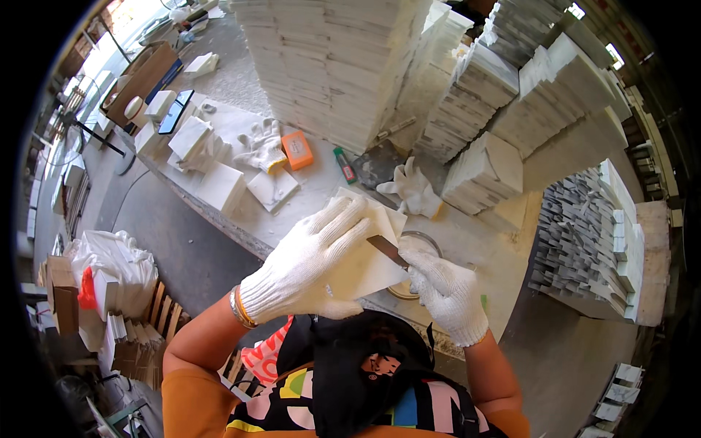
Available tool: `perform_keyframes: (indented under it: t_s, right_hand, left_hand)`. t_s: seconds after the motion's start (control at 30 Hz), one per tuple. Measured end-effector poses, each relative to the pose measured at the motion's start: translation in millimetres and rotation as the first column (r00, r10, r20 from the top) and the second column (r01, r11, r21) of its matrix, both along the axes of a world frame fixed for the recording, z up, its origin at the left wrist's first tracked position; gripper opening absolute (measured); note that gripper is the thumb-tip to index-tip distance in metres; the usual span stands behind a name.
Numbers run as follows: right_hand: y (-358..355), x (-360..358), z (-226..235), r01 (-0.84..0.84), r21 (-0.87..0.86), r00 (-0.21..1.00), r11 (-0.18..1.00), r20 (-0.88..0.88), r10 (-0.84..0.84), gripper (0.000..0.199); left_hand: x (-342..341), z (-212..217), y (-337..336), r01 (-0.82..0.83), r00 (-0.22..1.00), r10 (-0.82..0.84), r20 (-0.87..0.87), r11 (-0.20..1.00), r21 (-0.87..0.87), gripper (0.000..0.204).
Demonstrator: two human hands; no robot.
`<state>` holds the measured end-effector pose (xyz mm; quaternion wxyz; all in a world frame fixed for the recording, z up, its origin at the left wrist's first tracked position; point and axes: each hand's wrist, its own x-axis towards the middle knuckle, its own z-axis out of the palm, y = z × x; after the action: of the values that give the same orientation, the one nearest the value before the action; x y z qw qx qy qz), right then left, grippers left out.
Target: The person repeatedly picks up small white rectangular blocks, rubs their edges with a green abrasive block, and uses a metal putty knife to scrape and smooth the surfaces. Finished blocks are stacked on the workbench.
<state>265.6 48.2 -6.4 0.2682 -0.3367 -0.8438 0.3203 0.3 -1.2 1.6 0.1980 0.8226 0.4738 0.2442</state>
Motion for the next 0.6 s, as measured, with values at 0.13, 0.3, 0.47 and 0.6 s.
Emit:
perform_keyframes:
  t_s: [0.13,0.3,0.47,0.6]
  right_hand:
    - [-20,3,-2,-0.053,-0.120,0.996,0.991,-0.073,0.044,0.034]
    - [2,-1,-3,0.045,-0.106,0.999,0.993,-0.006,-0.045,0.032]
    - [-24,-8,-7,-0.024,-0.038,0.998,0.999,-0.057,0.021,0.034]
    - [-25,-9,-4,-0.048,-0.056,0.997,0.997,-0.063,0.044,0.034]
  left_hand:
    - [1,0,-1,-0.016,1.000,0.016,-0.003,0.998,0.059,0.098]
    - [5,5,-2,-0.054,0.998,0.054,0.011,0.998,0.035,0.097]
    - [2,-6,-6,-0.073,0.997,0.074,-0.029,0.997,0.026,0.102]
    - [1,-12,-8,-0.084,0.995,0.085,-0.057,0.996,0.020,0.108]
